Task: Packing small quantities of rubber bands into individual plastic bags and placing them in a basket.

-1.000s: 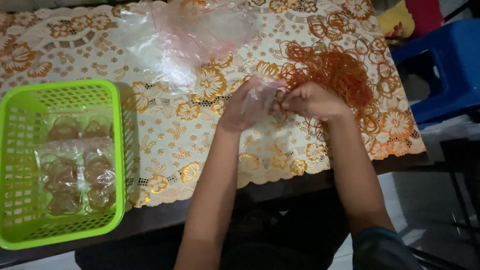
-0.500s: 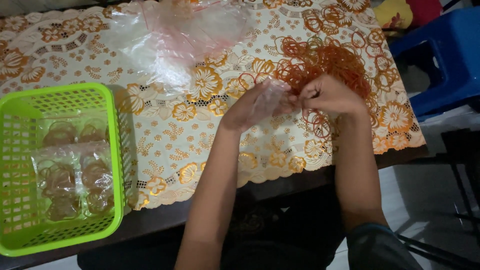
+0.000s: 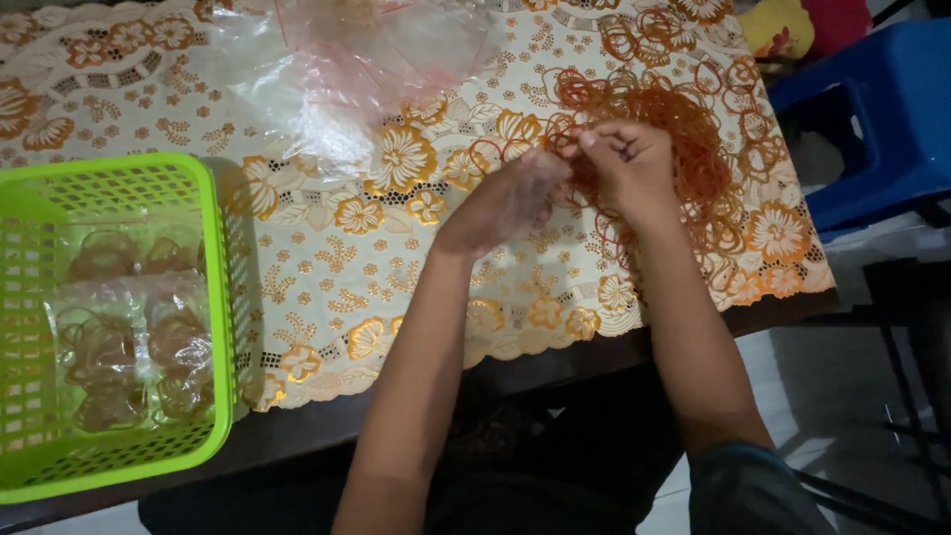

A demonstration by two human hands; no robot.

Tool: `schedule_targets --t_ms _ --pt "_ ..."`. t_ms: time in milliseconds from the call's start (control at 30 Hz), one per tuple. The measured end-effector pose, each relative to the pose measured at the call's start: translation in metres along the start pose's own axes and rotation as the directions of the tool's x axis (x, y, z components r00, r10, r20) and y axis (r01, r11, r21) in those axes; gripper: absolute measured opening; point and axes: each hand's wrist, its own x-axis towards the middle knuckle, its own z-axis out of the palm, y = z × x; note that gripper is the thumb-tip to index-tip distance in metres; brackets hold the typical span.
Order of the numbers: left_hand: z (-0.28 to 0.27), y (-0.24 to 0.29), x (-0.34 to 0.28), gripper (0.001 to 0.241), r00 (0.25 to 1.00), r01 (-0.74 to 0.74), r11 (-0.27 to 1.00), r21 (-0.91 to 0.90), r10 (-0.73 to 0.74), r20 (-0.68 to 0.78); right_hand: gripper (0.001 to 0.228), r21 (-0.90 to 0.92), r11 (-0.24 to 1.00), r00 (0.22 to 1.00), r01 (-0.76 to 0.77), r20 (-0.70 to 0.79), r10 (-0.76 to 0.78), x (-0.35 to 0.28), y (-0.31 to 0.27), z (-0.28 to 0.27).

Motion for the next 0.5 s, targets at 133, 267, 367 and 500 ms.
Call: schedule_targets --t_ms 133,267,367,500 --pt "0.018 0.017 -0.019 0.050 0.993 0.050 0.994 0.099 -0.039 -0.113 0.008 -0.069 0.998 0.994 -0.005 0.111 0.012 -0.001 0.003 -0.002" --pt "0.018 0.008 -0.012 0.054 0.991 0.044 0.999 0.008 -0.042 -0.127 0.007 -0.146 0.989 0.927 0.024 0.374 0.033 -0.003 -0.006 0.001" --pt "0.013 0.004 -0.006 0.069 0.982 0.121 0.985 0.123 -0.101 -0.160 0.015 -0.189 0.982 0.895 0.005 0.439 0.080 -0.010 -0.024 0.002" --pt "0.020 0.021 -0.014 0.080 0.985 0.136 0.973 0.187 -0.113 -0.129 0.031 -0.258 0.966 0.842 0.035 0.528 0.111 0.000 -0.003 -0.010"
